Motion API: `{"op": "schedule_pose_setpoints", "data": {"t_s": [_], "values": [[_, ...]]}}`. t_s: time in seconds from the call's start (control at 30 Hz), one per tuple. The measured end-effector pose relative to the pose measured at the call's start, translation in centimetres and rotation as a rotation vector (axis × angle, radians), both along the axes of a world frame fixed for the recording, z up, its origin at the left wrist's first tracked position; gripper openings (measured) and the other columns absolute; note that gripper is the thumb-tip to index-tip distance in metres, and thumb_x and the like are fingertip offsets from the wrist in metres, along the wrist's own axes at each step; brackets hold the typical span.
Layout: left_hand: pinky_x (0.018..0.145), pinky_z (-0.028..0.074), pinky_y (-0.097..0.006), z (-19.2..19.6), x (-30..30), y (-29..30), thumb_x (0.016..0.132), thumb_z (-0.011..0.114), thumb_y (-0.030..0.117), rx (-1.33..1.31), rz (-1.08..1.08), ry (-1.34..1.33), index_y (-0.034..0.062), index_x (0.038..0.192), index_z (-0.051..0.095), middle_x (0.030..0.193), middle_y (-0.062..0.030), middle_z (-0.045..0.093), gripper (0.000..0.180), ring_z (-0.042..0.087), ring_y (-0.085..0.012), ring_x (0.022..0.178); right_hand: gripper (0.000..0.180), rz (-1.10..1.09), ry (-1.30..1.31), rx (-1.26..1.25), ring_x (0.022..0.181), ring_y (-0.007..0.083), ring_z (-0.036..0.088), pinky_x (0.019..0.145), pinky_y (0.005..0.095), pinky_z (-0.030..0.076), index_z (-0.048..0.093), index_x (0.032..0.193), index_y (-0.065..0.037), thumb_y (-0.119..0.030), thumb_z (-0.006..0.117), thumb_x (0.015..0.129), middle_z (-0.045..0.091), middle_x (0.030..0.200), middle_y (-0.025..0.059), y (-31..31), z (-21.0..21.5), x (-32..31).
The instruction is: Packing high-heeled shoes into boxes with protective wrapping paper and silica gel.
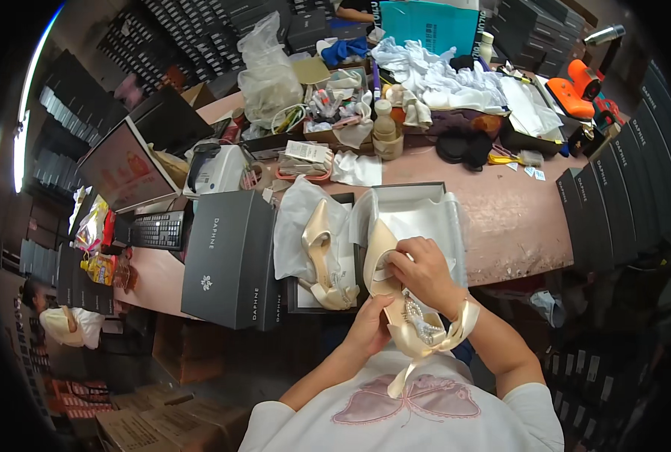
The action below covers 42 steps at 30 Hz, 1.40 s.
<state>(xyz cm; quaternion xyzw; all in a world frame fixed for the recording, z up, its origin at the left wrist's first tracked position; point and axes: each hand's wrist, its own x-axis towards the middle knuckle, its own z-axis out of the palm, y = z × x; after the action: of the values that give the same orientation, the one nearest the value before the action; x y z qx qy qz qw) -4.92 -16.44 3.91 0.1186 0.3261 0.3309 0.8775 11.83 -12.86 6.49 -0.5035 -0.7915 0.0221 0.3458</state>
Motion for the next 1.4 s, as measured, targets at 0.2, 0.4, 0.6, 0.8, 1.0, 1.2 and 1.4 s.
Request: {"op": "schedule_pose_setpoints", "data": {"t_s": [0.2, 0.4, 0.6, 0.8, 1.0, 1.2, 1.4], "values": [[0.088, 0.051, -0.04, 0.6, 0.1, -0.9, 0.09, 0.055, 0.019, -0.065, -0.015, 0.105, 0.0076, 0.123, 0.047, 0.112, -0.0062, 0.059, 0.036, 0.061, -0.0184, 0.101, 0.02, 0.056, -0.022, -0.049, 0.07, 0.0245, 0.056, 0.063, 0.0352, 0.044, 0.057, 0.075, -0.01, -0.015, 0.071, 0.061, 0.052, 0.074, 0.0046, 1.1, -2.6, -0.9], [0.083, 0.052, -0.043, -1.4, -1.7, 0.0, 0.091, 0.046, 0.018, -0.085, 0.175, 0.16, -0.0015, 0.119, 0.05, 0.102, -0.0137, 0.059, 0.035, 0.062, -0.027, 0.09, 0.017, 0.022, 0.309, -0.25, 0.071, 0.0269, 0.057, 0.061, 0.0364, 0.046, 0.056, 0.077, -0.006, -0.011, 0.069, 0.067, 0.054, 0.075, 0.008, -1.0, -0.7, 1.1], [0.087, 0.051, -0.043, -0.8, -1.8, 0.9, 0.092, 0.042, 0.025, -0.176, 0.096, 0.012, -0.0035, 0.119, 0.05, 0.102, -0.0156, 0.059, 0.04, 0.061, -0.0272, 0.091, 0.018, -0.288, -0.116, -0.224, 0.086, 0.0287, 0.058, 0.073, 0.0405, 0.042, 0.061, 0.087, -0.006, -0.009, 0.068, 0.071, 0.059, 0.086, 0.0103, 1.1, -6.5, 3.9], [0.101, 0.041, -0.042, 0.4, -0.2, 0.3, 0.097, 0.037, 0.032, -0.076, 0.142, 0.074, 0.0019, 0.132, 0.04, 0.124, -0.0115, 0.053, 0.047, 0.052, -0.0245, 0.115, 0.02, 0.171, -0.183, -0.19, 0.078, 0.0237, 0.059, 0.07, 0.0343, 0.043, 0.059, 0.088, -0.007, -0.014, 0.067, 0.071, 0.059, 0.082, 0.006, 0.6, -1.1, -1.6], [0.098, 0.042, -0.038, -1.1, -0.3, -0.1, 0.099, 0.035, 0.037, -0.068, 0.098, 0.166, 0.0066, 0.133, 0.042, 0.124, -0.0094, 0.054, 0.046, 0.053, -0.0228, 0.113, 0.013, 0.177, -0.299, -0.106, 0.063, 0.0199, 0.058, 0.06, 0.0334, 0.043, 0.058, 0.08, -0.009, -0.018, 0.063, 0.071, 0.054, 0.07, 0.0031, -0.4, -4.5, -1.0], [0.086, 0.049, -0.043, -2.2, -3.0, 3.3, 0.098, 0.035, 0.045, -0.106, 0.202, 0.0, 0.0064, 0.131, 0.045, 0.11, -0.0094, 0.059, 0.052, 0.057, -0.0256, 0.098, 0.03, -0.207, -0.241, -0.054, 0.07, 0.0266, 0.058, 0.062, 0.0381, 0.045, 0.06, 0.094, -0.004, -0.006, 0.069, 0.066, 0.059, 0.081, 0.0084, 0.4, -2.7, 3.6], [0.097, 0.044, -0.04, -4.6, -3.3, 1.7, 0.097, 0.028, 0.058, 0.009, 0.243, -0.394, 0.0082, 0.137, 0.041, 0.123, -0.0089, 0.054, 0.065, 0.054, -0.0248, 0.109, 0.038, 0.237, 0.456, -0.545, 0.099, 0.0433, 0.054, 0.087, 0.044, 0.043, 0.056, 0.107, 0.007, -0.027, 0.055, 0.092, 0.056, 0.102, 0.0262, 0.1, 1.4, -3.9]]}}
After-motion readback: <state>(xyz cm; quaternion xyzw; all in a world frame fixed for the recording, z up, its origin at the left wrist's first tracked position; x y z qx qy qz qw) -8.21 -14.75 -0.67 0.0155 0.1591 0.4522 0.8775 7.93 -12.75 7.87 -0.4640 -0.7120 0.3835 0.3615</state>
